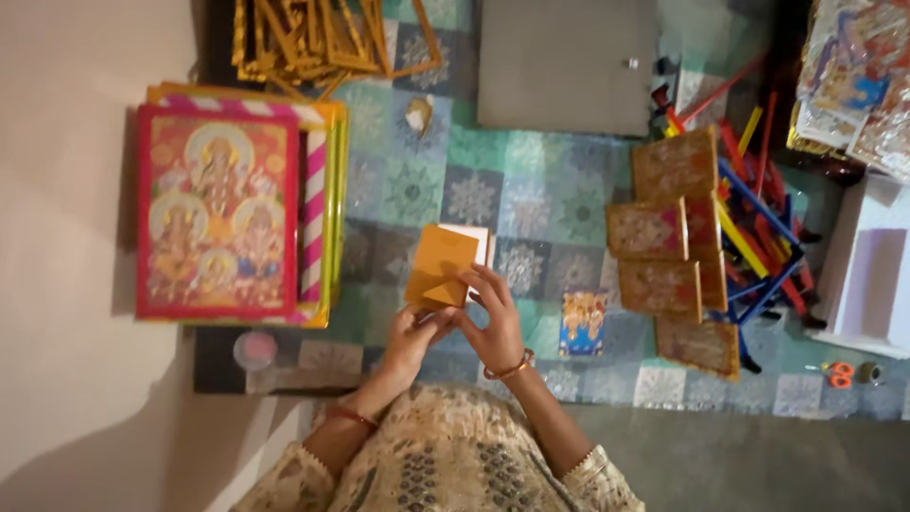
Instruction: The person assembles small wooden picture frames at a work table. They place a religious picture print into a frame, insert a white backing board behind it, press the backing into place, and set the finished frame onto a stack of completed frames, repeating the cycle for several frames.
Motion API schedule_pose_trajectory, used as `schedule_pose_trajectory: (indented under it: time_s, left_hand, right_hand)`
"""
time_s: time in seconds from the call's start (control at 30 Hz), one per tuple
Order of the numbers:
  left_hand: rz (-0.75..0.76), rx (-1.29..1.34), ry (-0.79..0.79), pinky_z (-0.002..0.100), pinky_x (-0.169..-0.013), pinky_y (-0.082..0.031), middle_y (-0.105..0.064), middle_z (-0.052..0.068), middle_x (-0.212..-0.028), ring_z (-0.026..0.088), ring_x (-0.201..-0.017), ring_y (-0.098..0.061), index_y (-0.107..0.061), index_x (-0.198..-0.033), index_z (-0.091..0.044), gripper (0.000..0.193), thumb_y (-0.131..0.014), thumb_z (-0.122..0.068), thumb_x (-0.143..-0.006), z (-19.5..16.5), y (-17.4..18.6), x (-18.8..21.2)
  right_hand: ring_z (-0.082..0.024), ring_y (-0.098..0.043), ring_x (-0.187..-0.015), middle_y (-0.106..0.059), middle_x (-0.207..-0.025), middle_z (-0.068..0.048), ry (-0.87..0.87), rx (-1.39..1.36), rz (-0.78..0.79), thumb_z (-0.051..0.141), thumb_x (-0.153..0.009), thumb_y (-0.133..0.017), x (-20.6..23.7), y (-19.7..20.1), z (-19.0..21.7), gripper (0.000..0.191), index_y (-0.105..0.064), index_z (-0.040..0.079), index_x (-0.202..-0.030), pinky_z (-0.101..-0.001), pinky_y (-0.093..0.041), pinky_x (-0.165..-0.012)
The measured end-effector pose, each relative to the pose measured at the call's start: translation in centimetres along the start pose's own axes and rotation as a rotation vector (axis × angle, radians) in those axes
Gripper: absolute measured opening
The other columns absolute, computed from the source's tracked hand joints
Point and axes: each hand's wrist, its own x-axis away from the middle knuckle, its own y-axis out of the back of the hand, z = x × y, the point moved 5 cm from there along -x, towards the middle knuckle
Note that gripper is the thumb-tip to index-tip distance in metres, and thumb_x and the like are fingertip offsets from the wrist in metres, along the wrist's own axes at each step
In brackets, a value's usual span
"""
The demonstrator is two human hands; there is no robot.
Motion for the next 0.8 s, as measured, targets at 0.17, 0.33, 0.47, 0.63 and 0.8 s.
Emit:
schedule_pose_trajectory:
  time_s: [0.17, 0.33, 0.47, 0.63, 0.8]
  left_hand:
    - [0.13, -0.045, 0.065, 0.028, -0.088, -0.058, -0.073, 0.008, -0.112, 0.016, -0.1, -0.071, -0.068, -0.119, 0.005, 0.031, -0.071, -0.016, -0.097, 3.1, 1.9, 0.4]
    - [0.253, -0.031, 0.083, 0.027, -0.093, -0.058, -0.072, 0.005, -0.116, 0.013, -0.103, -0.07, -0.067, -0.122, 0.004, 0.034, -0.071, -0.018, -0.096, 3.8, 1.8, -0.3]
    - [0.266, -0.109, 0.059, 0.026, -0.091, -0.06, -0.073, 0.004, -0.114, 0.013, -0.101, -0.071, -0.067, -0.122, 0.003, 0.033, -0.07, -0.019, -0.097, 4.6, 1.5, -1.2]
    - [0.046, -0.281, -0.212, 0.028, -0.076, -0.058, -0.076, 0.007, -0.102, 0.016, -0.088, -0.073, -0.068, -0.12, 0.003, 0.034, -0.075, -0.01, -0.09, 4.7, 3.2, -3.1]
    - [-0.275, -0.802, -0.484, 0.032, -0.073, -0.056, -0.077, 0.01, -0.094, 0.02, -0.079, -0.073, -0.067, -0.127, -0.007, 0.044, -0.081, -0.012, -0.085, 1.0, 4.6, -4.1]
  right_hand:
    - [-0.027, -0.067, -0.124, -0.062, -0.138, -0.013, -0.073, 0.082, -0.005, 0.002, -0.089, -0.076, 4.1, -0.7, -1.5, 0.04, -0.066, 0.009, -0.127, -0.0362, -0.061, -0.097]
    - [-0.028, -0.065, -0.118, -0.064, -0.127, -0.012, -0.053, 0.15, 0.05, 0.007, -0.09, -0.078, 3.9, 0.5, -0.8, 0.043, -0.06, 0.007, -0.129, -0.0379, -0.057, -0.096]
    - [-0.03, -0.063, -0.121, -0.061, -0.13, -0.012, -0.004, 0.049, 0.128, 0.008, -0.09, -0.074, 3.5, 0.8, 0.4, 0.045, -0.061, 0.008, -0.133, -0.0384, -0.059, -0.097]
    - [-0.032, -0.067, -0.112, -0.066, -0.125, -0.013, 0.059, 0.238, 0.096, 0.009, -0.09, -0.076, 2.2, 1.4, -0.5, 0.044, -0.063, 0.01, -0.132, -0.0405, -0.056, -0.093]
    - [-0.039, -0.063, -0.119, -0.063, -0.131, -0.018, 0.187, 0.319, 0.103, 0.01, -0.089, -0.077, 0.5, 1.5, -2.8, 0.048, -0.06, 0.006, -0.134, -0.0438, -0.054, -0.097]
